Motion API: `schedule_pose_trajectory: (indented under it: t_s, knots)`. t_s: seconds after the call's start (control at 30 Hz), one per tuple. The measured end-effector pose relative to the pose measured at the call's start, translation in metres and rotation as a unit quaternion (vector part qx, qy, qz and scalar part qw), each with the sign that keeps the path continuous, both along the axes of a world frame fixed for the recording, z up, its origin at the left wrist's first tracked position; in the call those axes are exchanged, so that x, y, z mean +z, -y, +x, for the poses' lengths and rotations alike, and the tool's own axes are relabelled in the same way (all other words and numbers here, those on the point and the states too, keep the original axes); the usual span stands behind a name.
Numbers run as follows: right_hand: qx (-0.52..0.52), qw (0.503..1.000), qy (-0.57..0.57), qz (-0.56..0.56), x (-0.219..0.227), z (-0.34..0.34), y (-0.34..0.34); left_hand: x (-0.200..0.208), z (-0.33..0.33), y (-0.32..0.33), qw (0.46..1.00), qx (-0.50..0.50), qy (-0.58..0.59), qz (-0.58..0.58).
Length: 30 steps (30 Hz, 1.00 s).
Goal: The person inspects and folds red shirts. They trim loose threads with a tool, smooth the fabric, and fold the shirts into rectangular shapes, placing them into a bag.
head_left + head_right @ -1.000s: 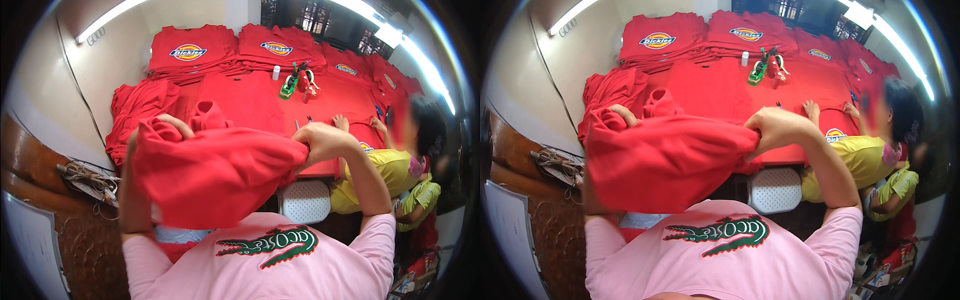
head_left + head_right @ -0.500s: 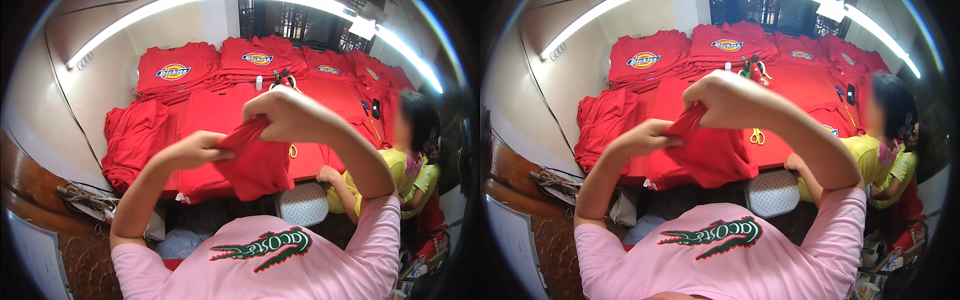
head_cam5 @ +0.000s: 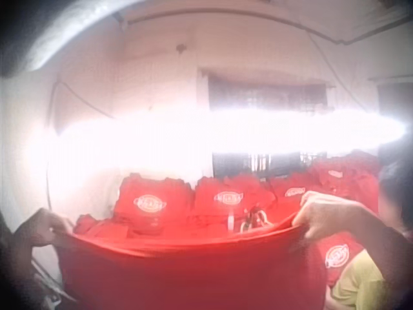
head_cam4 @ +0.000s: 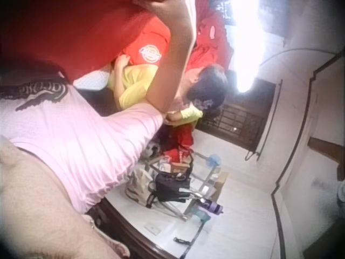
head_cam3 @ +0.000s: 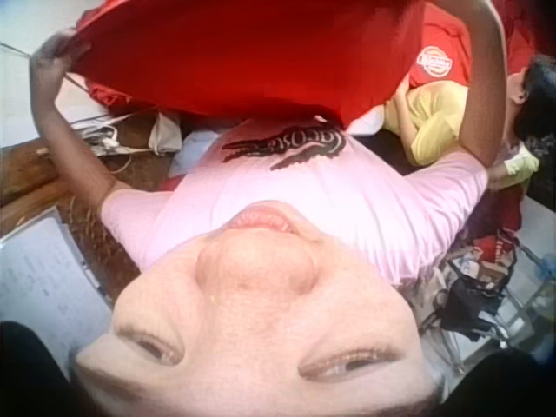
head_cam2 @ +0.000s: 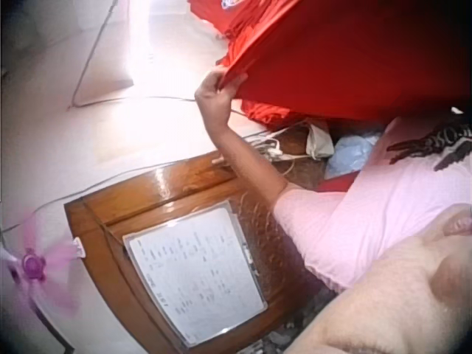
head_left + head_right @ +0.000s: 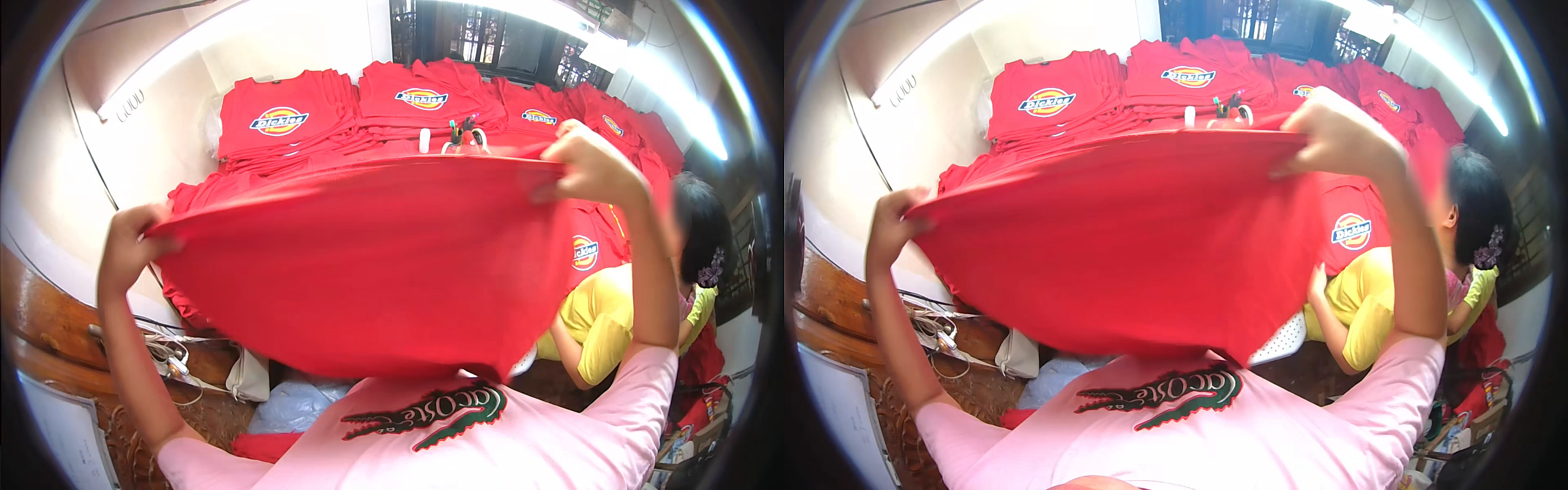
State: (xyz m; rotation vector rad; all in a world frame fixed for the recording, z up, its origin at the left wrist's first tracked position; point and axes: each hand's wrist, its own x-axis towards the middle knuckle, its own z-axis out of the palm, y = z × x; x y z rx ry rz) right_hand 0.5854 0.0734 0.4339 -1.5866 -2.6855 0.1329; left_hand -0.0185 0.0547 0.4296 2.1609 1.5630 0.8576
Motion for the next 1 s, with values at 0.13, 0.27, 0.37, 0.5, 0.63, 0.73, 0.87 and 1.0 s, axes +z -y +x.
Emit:
schedule_pose_trajectory:
  t_s: [0.13,0.27,0.37,0.5,0.63,0.73,0.87,1.0]
  knots:
    - [-0.011,0.9,0.2,0.388,-0.034,-0.01,-0.053,-0.022,-0.015,-0.1,0.882,0.012,-0.303,0.361]
    - [0.013,0.88,0.004,0.475,-0.023,-0.001,-0.064,-0.013,-0.019,-0.094,0.83,0.137,-0.313,0.441]
    - [0.008,0.877,-0.003,0.481,-0.064,-0.016,-0.058,-0.068,-0.046,-0.067,0.825,0.204,-0.331,0.411]
    - [-0.046,0.946,0.003,0.322,-0.174,-0.031,-0.039,-0.198,-0.008,-0.032,0.886,0.185,-0.32,0.281]
    - [-0.044,0.968,-0.031,0.244,-0.296,-0.041,-0.023,-0.316,0.028,-0.01,0.933,0.109,-0.303,0.157]
    - [-0.047,0.982,-0.017,0.181,-0.391,-0.041,0.006,-0.401,0.036,0.023,0.96,0.075,-0.265,0.06]
    - [-0.084,0.994,-0.016,0.073,-0.45,-0.029,0.046,-0.443,0.045,0.066,0.974,0.023,-0.179,-0.138]
    - [-0.135,0.986,-0.091,0.041,-0.428,-0.032,0.024,-0.435,0.034,0.065,0.983,0.055,-0.098,-0.143]
